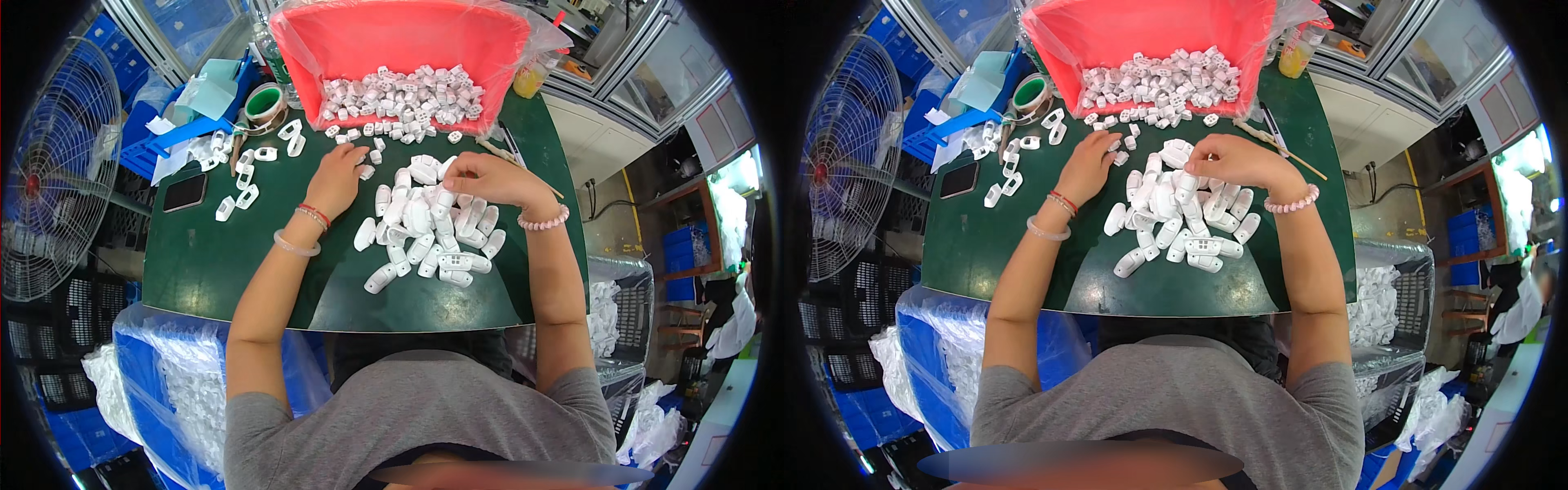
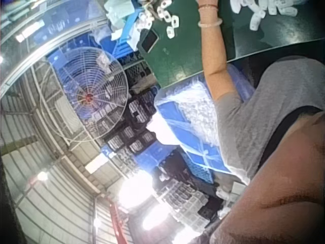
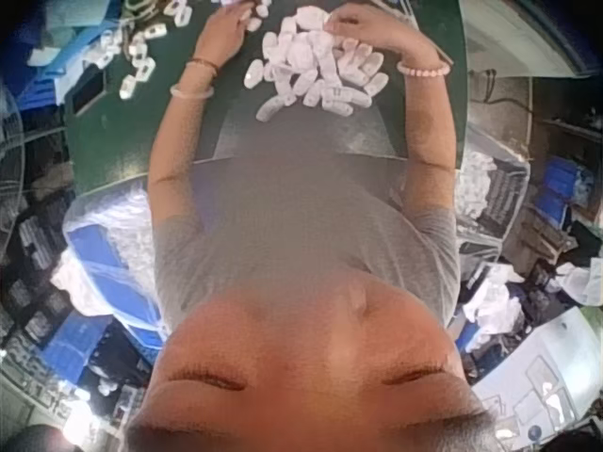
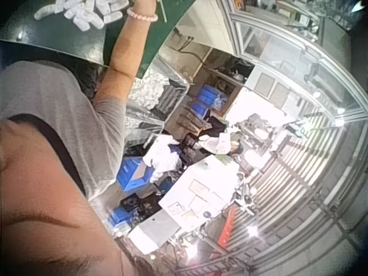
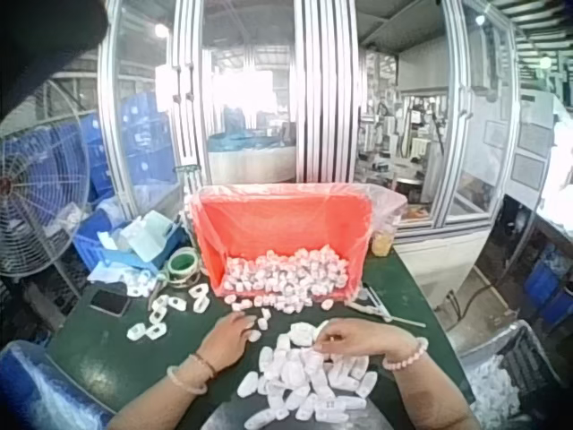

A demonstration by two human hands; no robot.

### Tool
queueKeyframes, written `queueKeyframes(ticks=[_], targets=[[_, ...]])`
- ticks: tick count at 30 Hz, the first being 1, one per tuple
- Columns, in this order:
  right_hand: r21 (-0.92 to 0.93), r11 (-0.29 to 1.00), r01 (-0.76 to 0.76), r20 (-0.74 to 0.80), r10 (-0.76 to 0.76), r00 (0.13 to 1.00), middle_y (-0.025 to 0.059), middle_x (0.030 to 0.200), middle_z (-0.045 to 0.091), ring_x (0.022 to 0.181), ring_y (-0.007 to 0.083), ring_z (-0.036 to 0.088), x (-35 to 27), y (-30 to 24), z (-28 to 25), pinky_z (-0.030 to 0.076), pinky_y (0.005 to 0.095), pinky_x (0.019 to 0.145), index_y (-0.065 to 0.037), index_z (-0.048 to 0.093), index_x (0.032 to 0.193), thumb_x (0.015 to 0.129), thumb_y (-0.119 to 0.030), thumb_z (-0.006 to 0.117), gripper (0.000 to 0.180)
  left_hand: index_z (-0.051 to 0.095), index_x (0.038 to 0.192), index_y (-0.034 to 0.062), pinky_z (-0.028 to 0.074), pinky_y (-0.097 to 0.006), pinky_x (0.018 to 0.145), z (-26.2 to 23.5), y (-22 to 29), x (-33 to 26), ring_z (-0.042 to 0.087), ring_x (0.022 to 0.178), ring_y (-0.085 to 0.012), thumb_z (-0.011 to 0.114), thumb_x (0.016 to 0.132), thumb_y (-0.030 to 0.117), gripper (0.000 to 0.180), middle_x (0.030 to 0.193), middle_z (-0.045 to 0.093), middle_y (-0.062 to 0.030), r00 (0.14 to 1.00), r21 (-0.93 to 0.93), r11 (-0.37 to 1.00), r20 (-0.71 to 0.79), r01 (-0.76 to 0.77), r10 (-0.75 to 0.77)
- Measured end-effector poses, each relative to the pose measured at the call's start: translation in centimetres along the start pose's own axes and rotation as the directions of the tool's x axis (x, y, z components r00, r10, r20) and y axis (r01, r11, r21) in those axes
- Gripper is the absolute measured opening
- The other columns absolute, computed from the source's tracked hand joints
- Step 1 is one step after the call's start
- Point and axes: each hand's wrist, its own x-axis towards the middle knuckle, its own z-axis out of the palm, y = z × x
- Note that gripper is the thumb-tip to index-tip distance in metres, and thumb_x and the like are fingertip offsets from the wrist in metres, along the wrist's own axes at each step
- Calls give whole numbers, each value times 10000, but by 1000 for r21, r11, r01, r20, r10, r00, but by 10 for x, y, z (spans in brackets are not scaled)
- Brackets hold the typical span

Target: The person assembles small white electronic component housings by hand at a workstation.

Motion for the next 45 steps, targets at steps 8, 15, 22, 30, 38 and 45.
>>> queueKeyframes(ticks=[8,15,22,30,38,45], targets=[[-82,991,-106,-535,47,844,127,897,599,809,246,566,45,80,3,449,329,733,-29,589,991,782,-148,582,240,502,1169,93,409,-366,888,15,-2,-9,492,1041,-310,482,828,62,344,1165,510,-138,995,93,996,-104,12,-2],[-322,933,-158,-661,-102,744,139,910,568,877,302,550,66,95,18,445,380,759,-59,612,926,692,-185,672,272,581,1004,63,440,-363,803,5,-10,-14,535,948,-291,525,821,114,197,1023,568,-96,924,7,997,-377,76,-68],[59,997,-48,-738,76,670,111,903,625,766,213,612,48,53,8,471,307,675,-14,583,996,783,-165,628,264,594,1015,53,403,-400,861,-4,-44,-7,520,973,-297,580,785,159,253,1133,501,-126,848,501,792,-528,348,-38],[934,278,223,-262,114,958,-11,861,573,823,91,542,25,-30,15,452,246,715,-63,568,955,853,-186,587,160,575,963,21,464,-380,739,-3,-64,-3,552,889,-313,592,780,117,207,1050,540,-152,866,134,962,-478,238,-148],[943,127,306,-314,45,948,6,821,568,744,73,545,6,-64,21,463,215,673,-46,549,968,881,-175,541,156,481,1107,28,436,-217,584,-70,64,-6,535,633,-85,498,889,86,226,782,595,-75,958,-897,426,-215,-117,-189],[858,165,487,-485,-52,873,25,832,588,753,84,561,-18,-93,21,471,233,699,-40,549,949,898,-203,515,174,526,1136,27,451,-218,624,-106,131,-8,553,682,-90,496,889,88,256,827,588,-43,956,-826,486,-205,-285,211]])
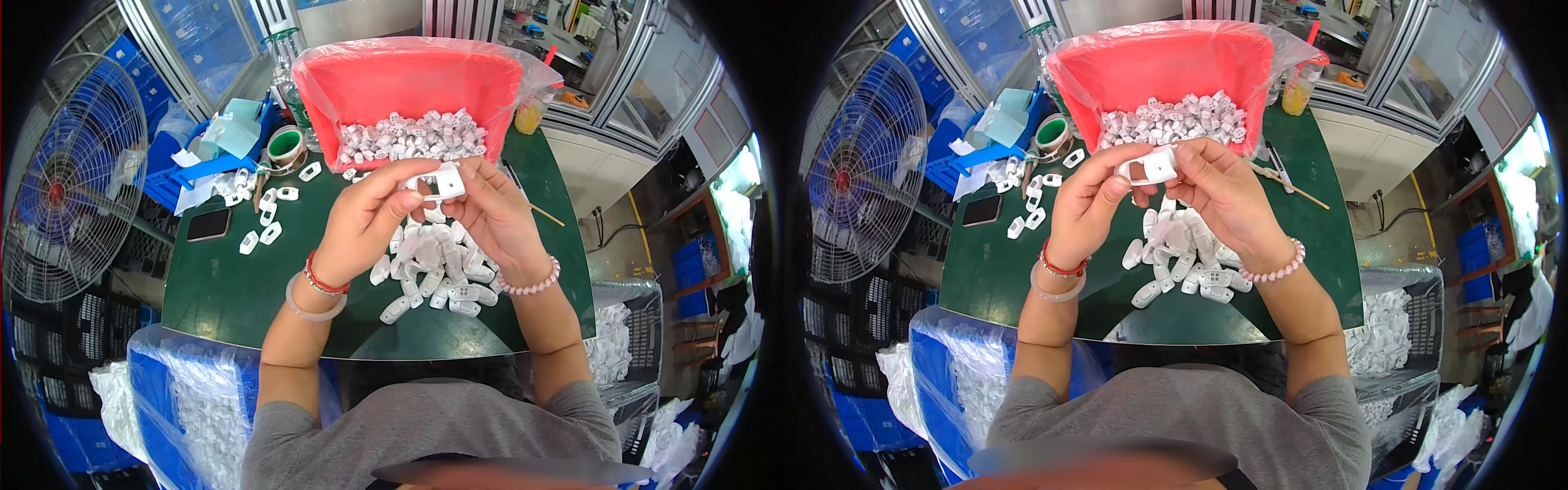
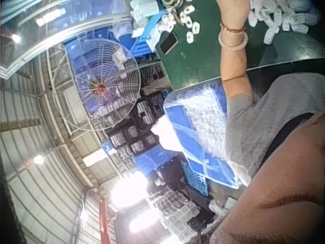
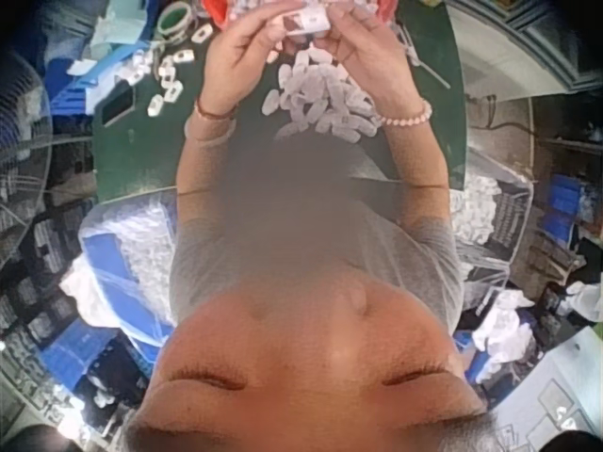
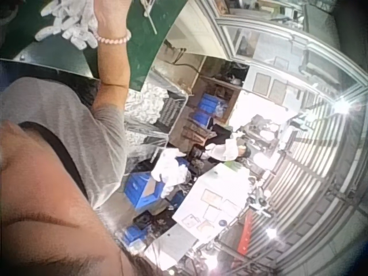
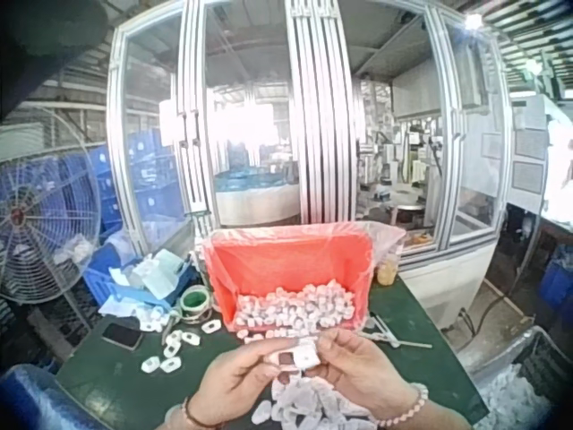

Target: The person assembles small white electronic component housings by hand at a workstation.

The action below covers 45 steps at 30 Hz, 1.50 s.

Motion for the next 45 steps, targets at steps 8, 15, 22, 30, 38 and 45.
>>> queueKeyframes(ticks=[8,15,22,30,38,45], targets=[[-72,994,79,11,-78,997,62,916,602,811,132,591,-9,-7,7,479,270,728,-10,549,979,893,-182,520,194,569,1096,54,469,-300,724,15,5,5,593,847,-219,675,703,30,407,977,615,-111,977,300,940,-84,-164,198],[-301,953,-11,33,21,999,63,857,638,792,115,594,-8,-17,-3,482,237,677,21,616,967,862,-160,566,215,602,1023,57,464,-301,707,9,6,7,594,810,-231,663,701,23,330,911,618,-96,953,463,850,-37,-250,301],[-228,973,-35,42,46,998,73,905,633,796,108,578,-6,-20,3,459,230,693,20,609,1005,860,-164,562,239,604,1021,57,460,-299,676,5,-1,5,585,772,-230,670,681,4,350,865,619,-88,972,388,907,-87,-167,217],[-382,924,28,-26,-40,999,22,817,598,706,76,524,-8,-10,6,429,210,660,9,595,937,841,-172,602,205,595,1046,56,453,-286,696,7,6,6,573,792,-207,668,701,12,356,901,603,-84,984,447,884,-40,-137,173],[-358,933,21,-56,-44,997,19,830,591,707,71,516,-9,-14,6,420,204,656,8,599,926,835,-183,613,211,551,1054,-14,435,-238,761,8,-3,2,521,860,-83,569,866,145,247,942,584,-29,959,-306,918,-44,253,-279],[-363,931,28,35,-16,999,1,906,535,756,67,471,-5,-11,-2,394,200,687,15,603,894,813,-221,642,253,586,973,-11,417,-212,745,8,-6,1,516,830,-66,572,861,132,182,896,581,-14,966,-284,937,-99,204,-240]])
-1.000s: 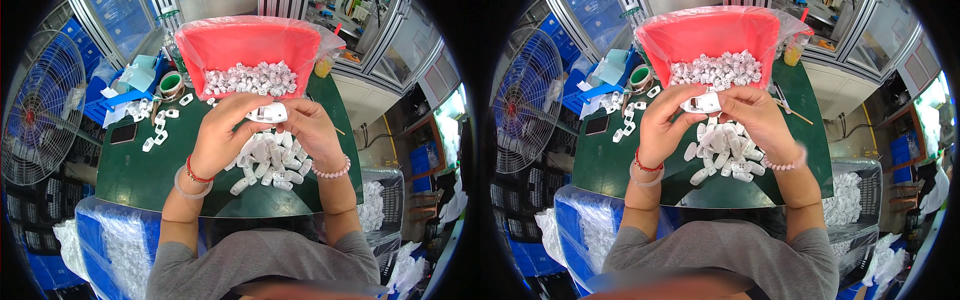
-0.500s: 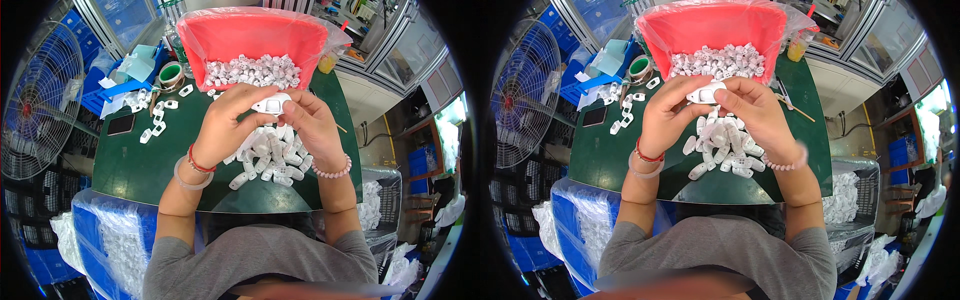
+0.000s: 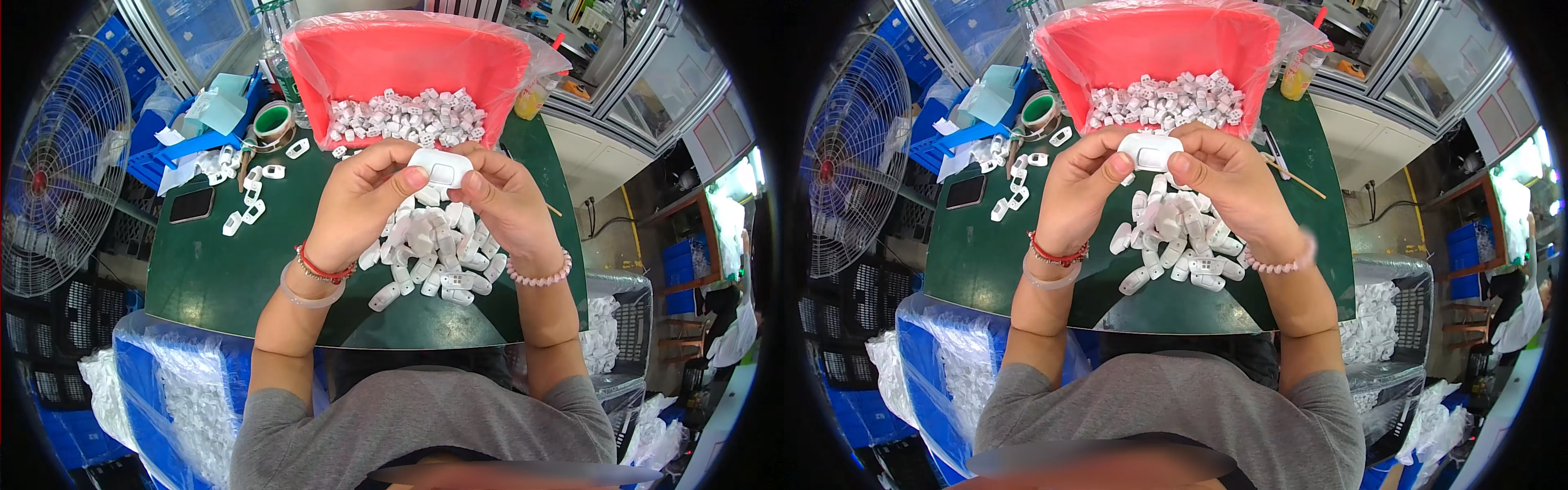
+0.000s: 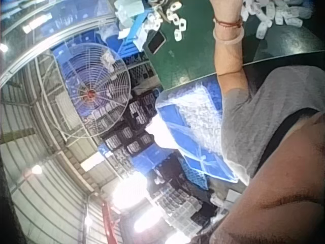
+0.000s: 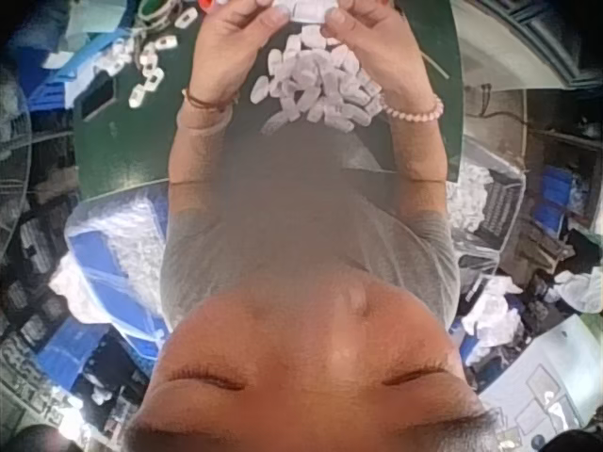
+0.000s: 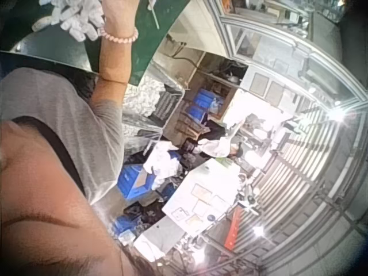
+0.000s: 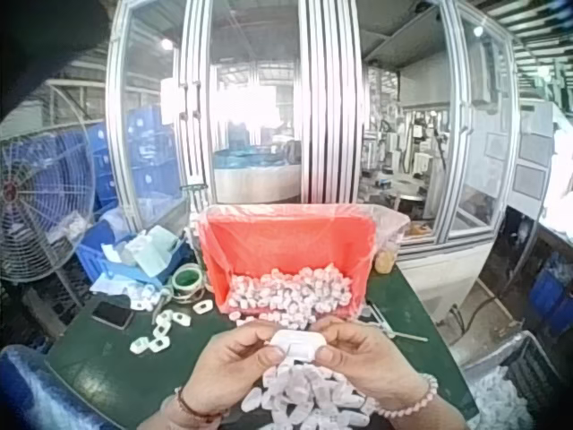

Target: The person assembles small white electronic component housings by hand at a workstation.

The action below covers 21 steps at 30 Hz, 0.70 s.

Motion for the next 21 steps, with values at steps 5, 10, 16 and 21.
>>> queueKeyframes(ticks=[5,10,16,21], targets=[[90,996,-3,55,-2,998,2,929,523,768,69,459,3,6,-4,386,207,693,12,602,889,820,-235,635,259,591,963,-10,413,-209,736,0,-4,1,510,816,-62,574,859,130,175,870,575,-5,1000,-33,999,0,9,-9],[103,994,24,30,-28,999,8,943,526,774,70,458,4,10,-5,385,214,702,21,602,898,840,-232,607,260,590,964,-13,412,-215,748,1,-6,2,515,821,-65,559,869,134,178,896,589,-13,1000,-83,996,13,12,-11],[52,997,57,-34,-55,998,11,959,523,780,68,457,4,13,-1,385,220,709,32,603,922,862,-247,577,287,591,963,-14,417,-225,765,4,-14,5,526,832,-72,539,883,149,189,899,601,-24,999,-102,995,-33,3,-6],[100,992,75,32,-79,996,14,986,518,838,76,459,7,21,-4,376,226,739,9,590,960,875,-247,552,272,596,956,-12,419,-217,754,0,-16,6,526,830,-68,542,881,150,187,891,601,-20,1000,-109,994,-18,-10,8]])
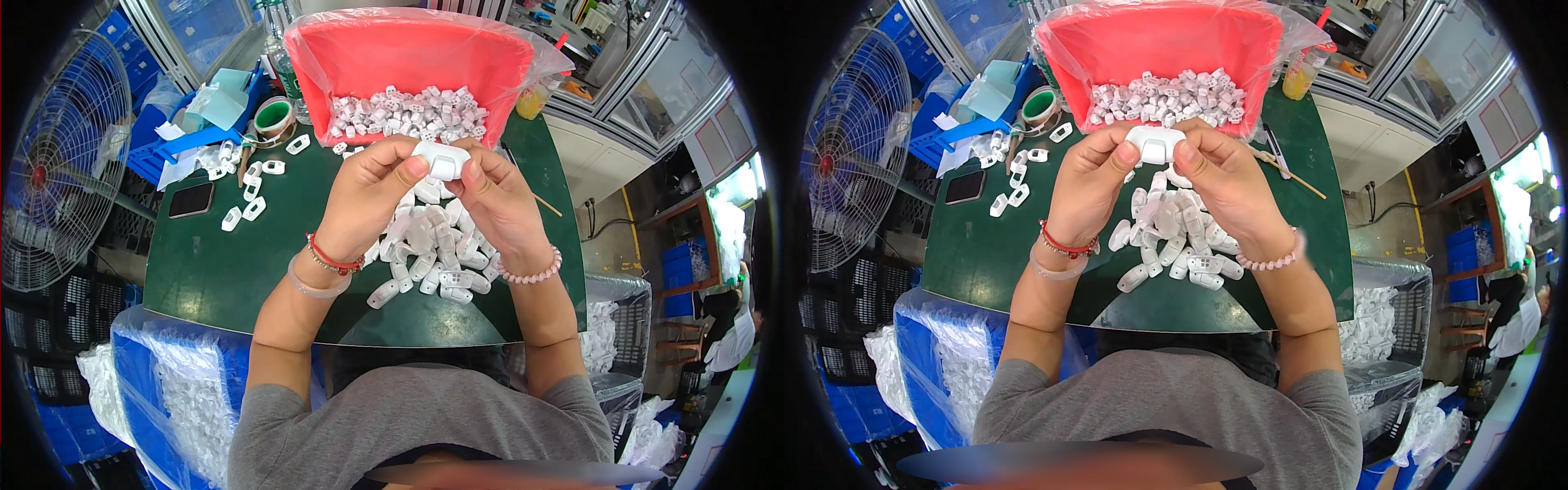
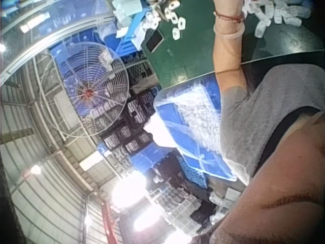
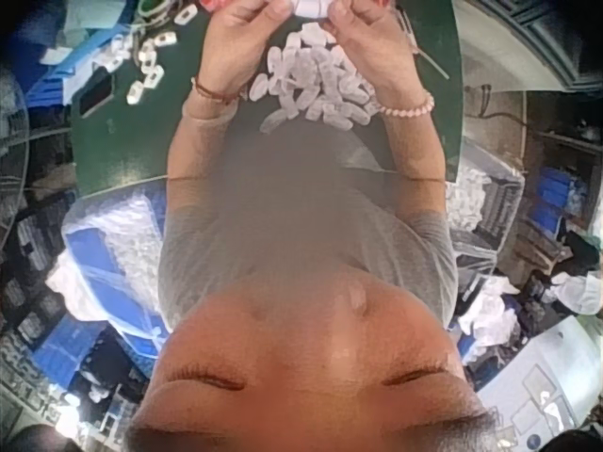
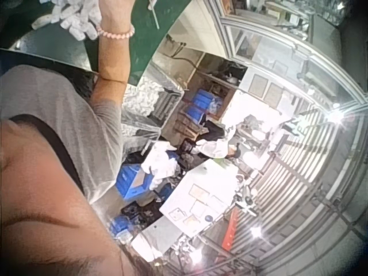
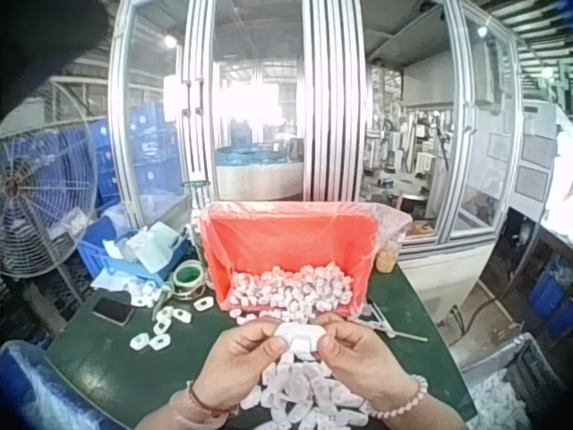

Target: The person assembles small white electronic component housings by hand at a workstation.

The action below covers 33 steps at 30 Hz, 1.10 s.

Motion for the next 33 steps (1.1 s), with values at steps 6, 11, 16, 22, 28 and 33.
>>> queueKeyframes(ticks=[6,11,16,22,28,33], targets=[[-468,878,-95,-165,19,986,0,828,551,775,83,494,8,3,-23,397,246,710,17,597,898,862,-212,575,233,537,1095,3,432,-254,706,-31,-4,9,550,855,-132,616,822,220,357,968,592,-66,997,748,664,-71,25,41],[-826,557,-81,101,287,953,62,735,542,708,132,515,10,18,-71,408,249,636,25,591,822,838,-239,581,265,531,1086,57,459,-391,772,-138,-20,-22,543,951,-303,666,722,317,467,1047,558,-127,959,910,-306,-278,281,53],[-945,313,-96,67,472,879,106,674,566,638,199,532,22,40,-73,425,324,596,13,594,762,806,-297,585,314,548,1018,136,434,-468,783,-209,-54,-74,524,995,-252,656,735,276,333,1002,538,-62,789,574,-579,-573,580,223],[-942,276,-190,-216,-69,974,143,793,610,752,302,579,40,77,-127,460,382,664,-13,603,885,768,-171,596,197,530,1033,117,445,-410,656,-204,-49,-62,583,824,-255,609,766,197,290,888,563,-73,878,690,-543,-370,479,304],[-996,-67,-51,-30,-280,959,136,929,560,895,316,537,67,106,-142,452,410,759,-67,565,965,710,-113,640,269,374,1258,47,506,-305,730,-144,-35,-48,581,907,-175,495,881,127,404,1061,545,-123,936,822,512,-340,249,91],[-992,-127,8,48,-313,949,136,938,554,888,325,529,62,107,-143,461,413,734,-40,544,903,694,-71,638,231,344,1284,69,493,-349,836,-70,-3,-28,572,956,-219,450,902,66,397,1100,508,-92,981,113,984,-147,141,-124]])
